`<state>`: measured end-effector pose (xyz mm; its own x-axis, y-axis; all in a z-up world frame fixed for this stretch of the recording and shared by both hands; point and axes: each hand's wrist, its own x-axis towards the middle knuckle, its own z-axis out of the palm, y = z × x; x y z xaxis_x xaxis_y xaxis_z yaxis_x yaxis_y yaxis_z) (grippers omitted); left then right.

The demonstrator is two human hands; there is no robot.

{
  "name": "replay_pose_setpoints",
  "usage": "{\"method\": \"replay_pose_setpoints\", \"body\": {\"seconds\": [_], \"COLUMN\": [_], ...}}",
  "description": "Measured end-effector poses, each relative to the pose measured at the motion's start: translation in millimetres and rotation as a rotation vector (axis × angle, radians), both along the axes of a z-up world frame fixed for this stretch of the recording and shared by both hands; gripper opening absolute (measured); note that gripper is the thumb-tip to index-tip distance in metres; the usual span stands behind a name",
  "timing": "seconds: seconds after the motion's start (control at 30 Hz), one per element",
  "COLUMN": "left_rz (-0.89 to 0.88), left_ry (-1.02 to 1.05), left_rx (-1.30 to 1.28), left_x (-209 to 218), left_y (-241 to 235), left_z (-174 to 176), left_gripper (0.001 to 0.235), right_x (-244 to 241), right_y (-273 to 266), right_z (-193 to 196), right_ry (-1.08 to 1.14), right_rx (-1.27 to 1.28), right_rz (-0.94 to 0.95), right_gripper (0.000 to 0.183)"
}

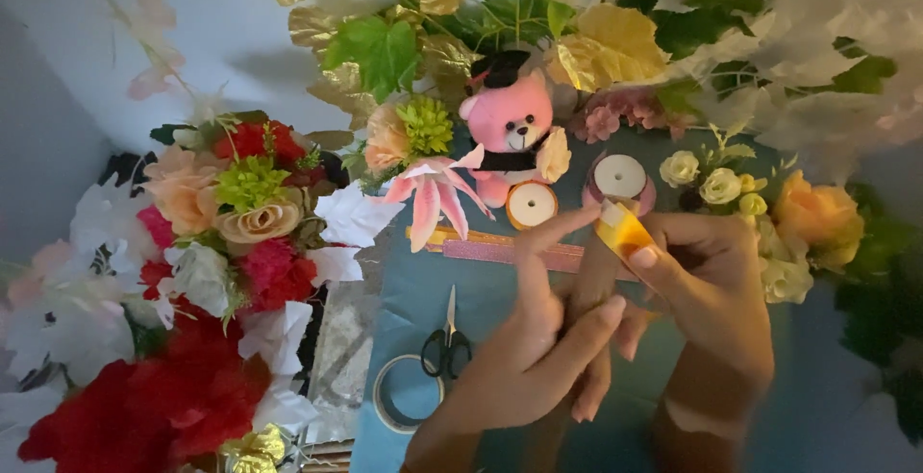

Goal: Wrapping a yellow ribbon around a cardboard tube to create a decorative element.

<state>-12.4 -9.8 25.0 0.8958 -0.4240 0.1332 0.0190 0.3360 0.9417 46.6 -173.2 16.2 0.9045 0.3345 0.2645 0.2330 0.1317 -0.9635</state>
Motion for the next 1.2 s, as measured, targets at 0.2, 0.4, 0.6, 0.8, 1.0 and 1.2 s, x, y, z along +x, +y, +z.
{"method": "replay_pose_setpoints", "body": {"seconds": [0.2,0.4,0.6,0.8,1.0,1.2], "left_rz": [-0.046,-0.072,-0.102,-0.126,-0.046,0.057], "left_ry": [-0.108,-0.110,-0.120,0.087,0.028,-0.002], "left_rx": [-0.165,-0.159,-0.198,-0.287,-0.196,-0.095], "left_x": [-3,-3,-2,-3,-2,1], "left_y": [-3,-1,0,-4,-7,-9], "left_z": [-10,-11,-6,-5,-2,-3], "left_gripper": [0.043,0.048,0.041,0.057,0.052,0.050], "right_x": [5,10,10,8,3,3], "right_y": [-4,-9,-5,5,15,11], "right_z": [-18,-28,-25,-25,-13,-18], "right_ry": [-0.071,-0.010,-0.032,0.105,0.062,-0.045], "right_rx": [0.051,0.121,0.067,0.281,0.368,0.091], "right_rz": [0.034,0.096,0.105,0.153,0.177,-0.120], "right_gripper": [0.032,0.037,0.047,0.043,0.034,0.042]}}
